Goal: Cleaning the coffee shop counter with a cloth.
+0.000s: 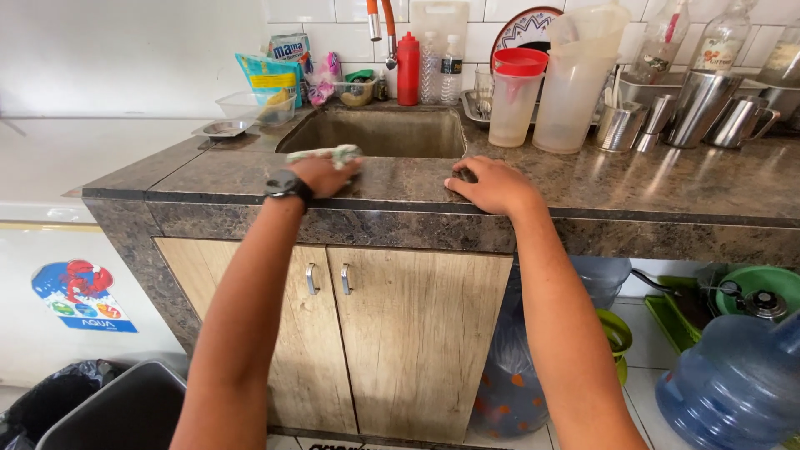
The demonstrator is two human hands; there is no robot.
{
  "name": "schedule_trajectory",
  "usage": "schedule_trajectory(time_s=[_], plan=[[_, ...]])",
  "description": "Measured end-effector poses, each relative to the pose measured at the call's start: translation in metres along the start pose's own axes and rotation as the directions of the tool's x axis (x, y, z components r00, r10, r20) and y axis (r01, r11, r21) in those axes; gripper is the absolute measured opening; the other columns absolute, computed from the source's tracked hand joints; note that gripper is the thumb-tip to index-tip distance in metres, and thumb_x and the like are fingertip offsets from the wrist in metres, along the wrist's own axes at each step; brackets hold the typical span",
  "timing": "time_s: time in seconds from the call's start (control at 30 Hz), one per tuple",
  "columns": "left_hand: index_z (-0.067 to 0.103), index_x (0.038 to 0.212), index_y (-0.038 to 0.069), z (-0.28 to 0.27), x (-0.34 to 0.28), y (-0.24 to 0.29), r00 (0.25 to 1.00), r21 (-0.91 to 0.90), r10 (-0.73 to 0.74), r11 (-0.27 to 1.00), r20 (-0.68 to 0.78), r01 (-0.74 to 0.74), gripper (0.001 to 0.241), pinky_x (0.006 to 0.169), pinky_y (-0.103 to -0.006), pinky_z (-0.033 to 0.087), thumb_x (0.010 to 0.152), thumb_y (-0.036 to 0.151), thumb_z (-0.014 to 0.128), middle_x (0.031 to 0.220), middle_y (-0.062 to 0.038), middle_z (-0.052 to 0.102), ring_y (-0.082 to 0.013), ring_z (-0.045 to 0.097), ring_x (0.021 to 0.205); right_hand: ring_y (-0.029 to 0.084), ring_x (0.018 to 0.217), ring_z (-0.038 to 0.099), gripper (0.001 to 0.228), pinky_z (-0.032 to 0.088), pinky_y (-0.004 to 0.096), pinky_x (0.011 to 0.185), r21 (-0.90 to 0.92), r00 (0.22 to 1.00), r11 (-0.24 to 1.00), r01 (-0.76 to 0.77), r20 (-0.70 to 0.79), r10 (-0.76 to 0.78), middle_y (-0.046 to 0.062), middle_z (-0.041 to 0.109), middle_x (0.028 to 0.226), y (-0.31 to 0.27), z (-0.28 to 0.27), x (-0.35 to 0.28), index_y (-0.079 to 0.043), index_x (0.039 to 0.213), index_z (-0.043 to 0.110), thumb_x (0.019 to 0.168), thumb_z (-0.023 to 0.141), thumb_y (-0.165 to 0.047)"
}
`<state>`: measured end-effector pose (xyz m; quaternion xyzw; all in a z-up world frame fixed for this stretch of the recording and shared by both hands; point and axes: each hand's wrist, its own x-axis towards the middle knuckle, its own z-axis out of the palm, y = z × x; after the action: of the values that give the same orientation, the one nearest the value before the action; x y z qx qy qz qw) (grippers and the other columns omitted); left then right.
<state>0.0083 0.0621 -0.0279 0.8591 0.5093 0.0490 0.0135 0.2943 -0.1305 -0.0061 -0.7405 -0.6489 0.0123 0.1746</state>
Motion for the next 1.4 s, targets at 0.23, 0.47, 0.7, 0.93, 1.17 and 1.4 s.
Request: schedule_trajectory(time_s=[0.23, 0.47, 0.7, 0.93, 1.17, 1.4], plan=[[0.051, 0.149, 0.007, -0.036, -0.105, 0.073, 0.950, -0.133, 0.295, 0.942, -0.105, -0.308, 0.087, 0.126, -0.0530, 0.020, 0.100, 0.068, 0.013, 0.162, -0.012, 0.042, -0.0340, 0.030, 0.154, 0.044, 0.147, 0.037, 0.075, 0.025, 0.060, 0.121, 0.048, 1.000, 0.999, -0.004, 0.001, 0.004, 0.015, 0.044, 0.159, -0.003, -0.001, -0.006, -0.023, 0.148, 0.055, 0.094, 0.045, -0.074], [0.043, 0.156, 0.007, -0.038, -0.075, 0.002, 0.996, -0.084, -0.078, 0.994, -0.032, 0.075, 0.099, 0.128, -0.0519, 0.015, 0.096, 0.077, 0.007, 0.167, -0.010, 0.032, -0.0333, 0.024, 0.156, 0.044, 0.147, 0.039, 0.075, 0.027, 0.060, 0.121, 0.045, 1.000, 0.999, -0.006, 0.004, 0.005, 0.015, 0.046, 0.158, 0.001, 0.000, -0.001, -0.023, 0.147, 0.056, 0.094, 0.046, -0.075], [0.062, 0.139, 0.005, -0.028, -0.110, 0.073, 0.956, -0.107, 0.241, 0.960, -0.164, -0.261, 0.084, 0.126, -0.0506, 0.018, 0.102, 0.066, 0.017, 0.157, -0.013, 0.049, -0.0313, 0.035, 0.152, 0.041, 0.145, 0.042, 0.075, 0.029, 0.057, 0.122, 0.010, 1.000, 1.000, 0.008, 0.000, -0.008, 0.009, 0.049, 0.157, 0.000, -0.003, -0.005, -0.023, 0.143, 0.057, 0.092, 0.045, -0.076], [0.064, 0.132, 0.001, -0.014, -0.074, 0.012, 0.966, -0.089, -0.015, 0.996, -0.259, -0.008, 0.091, 0.113, -0.0548, 0.041, 0.101, 0.076, 0.022, 0.135, -0.025, 0.065, -0.0416, 0.057, 0.133, 0.040, 0.144, 0.044, 0.066, 0.030, 0.057, 0.120, 0.058, 1.000, 0.998, 0.000, 0.002, 0.000, 0.012, 0.051, 0.155, -0.005, -0.005, -0.012, -0.022, 0.145, 0.058, 0.097, 0.048, -0.067], [0.053, 0.150, 0.009, -0.028, -0.074, 0.066, 0.988, -0.022, 0.087, 0.996, -0.128, -0.090, 0.084, 0.124, -0.0523, 0.024, 0.100, 0.066, 0.017, 0.156, -0.013, 0.049, -0.0343, 0.036, 0.150, 0.042, 0.145, 0.042, 0.073, 0.029, 0.059, 0.120, 0.093, 1.000, 0.996, -0.003, -0.020, 0.005, 0.012, 0.049, 0.157, -0.004, -0.003, -0.010, -0.022, 0.146, 0.059, 0.093, 0.050, -0.072], [0.051, 0.153, 0.019, -0.001, -0.108, 0.085, 0.870, -0.044, 0.328, 0.929, -0.369, -0.368, 0.070, 0.121, -0.0526, 0.028, 0.105, 0.063, 0.026, 0.155, -0.008, 0.052, -0.0336, 0.042, 0.147, 0.041, 0.144, 0.044, 0.069, 0.031, 0.058, 0.119, 0.067, 0.999, 0.998, 0.021, -0.026, -0.019, 0.012, 0.051, 0.155, -0.004, -0.005, -0.013, -0.022, 0.142, 0.060, 0.094, 0.048, -0.070]])
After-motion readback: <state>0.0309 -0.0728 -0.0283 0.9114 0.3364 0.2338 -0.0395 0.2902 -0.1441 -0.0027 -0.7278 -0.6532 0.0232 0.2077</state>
